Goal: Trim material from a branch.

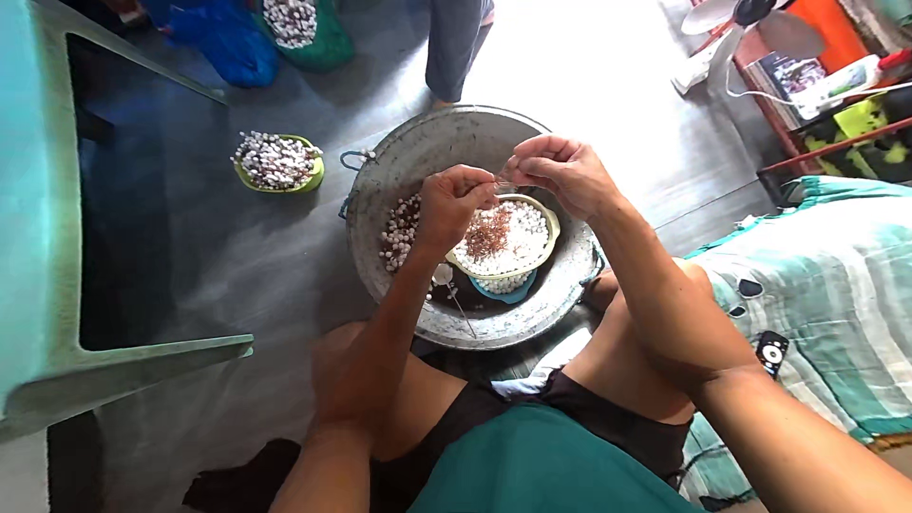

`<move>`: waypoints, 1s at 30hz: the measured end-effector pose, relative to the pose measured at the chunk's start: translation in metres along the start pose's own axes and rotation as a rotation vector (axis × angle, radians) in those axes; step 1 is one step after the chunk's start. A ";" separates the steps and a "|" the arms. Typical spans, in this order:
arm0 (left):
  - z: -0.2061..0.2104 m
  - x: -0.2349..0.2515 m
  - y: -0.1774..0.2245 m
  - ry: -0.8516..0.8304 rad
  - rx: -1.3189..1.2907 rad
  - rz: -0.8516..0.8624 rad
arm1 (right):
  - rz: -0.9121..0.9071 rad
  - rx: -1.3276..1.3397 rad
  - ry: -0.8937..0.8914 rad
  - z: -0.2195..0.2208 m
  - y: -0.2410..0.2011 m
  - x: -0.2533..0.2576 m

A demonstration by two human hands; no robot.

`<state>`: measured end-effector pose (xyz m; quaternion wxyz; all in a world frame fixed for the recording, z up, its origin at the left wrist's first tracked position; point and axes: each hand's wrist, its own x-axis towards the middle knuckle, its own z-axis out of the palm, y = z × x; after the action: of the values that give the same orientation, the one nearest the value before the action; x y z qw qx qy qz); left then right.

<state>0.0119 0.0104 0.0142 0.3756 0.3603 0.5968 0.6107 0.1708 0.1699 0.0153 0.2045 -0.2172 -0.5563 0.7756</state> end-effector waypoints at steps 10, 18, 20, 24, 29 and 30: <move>-0.038 -0.003 0.023 0.215 -0.105 0.174 | 0.084 -0.042 0.094 0.006 0.019 0.004; -0.037 -0.005 0.026 0.312 -0.173 0.207 | -0.062 -0.014 0.063 0.045 0.013 -0.012; -0.032 -0.008 0.027 0.312 -0.182 0.237 | -0.066 0.031 0.090 0.069 0.008 -0.023; -0.019 -0.023 0.030 0.341 -0.203 0.258 | -0.051 0.134 0.174 0.111 0.003 -0.043; -0.015 -0.037 0.026 0.348 -0.134 0.362 | -0.096 0.078 0.288 0.113 0.009 -0.065; -0.019 -0.038 0.027 0.352 -0.100 0.374 | -0.122 -0.031 0.302 0.102 0.011 -0.067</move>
<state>0.0114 -0.0321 0.0412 0.1641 0.3335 0.5451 0.7515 0.1678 0.0502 0.0417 0.3289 -0.3002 -0.5433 0.7117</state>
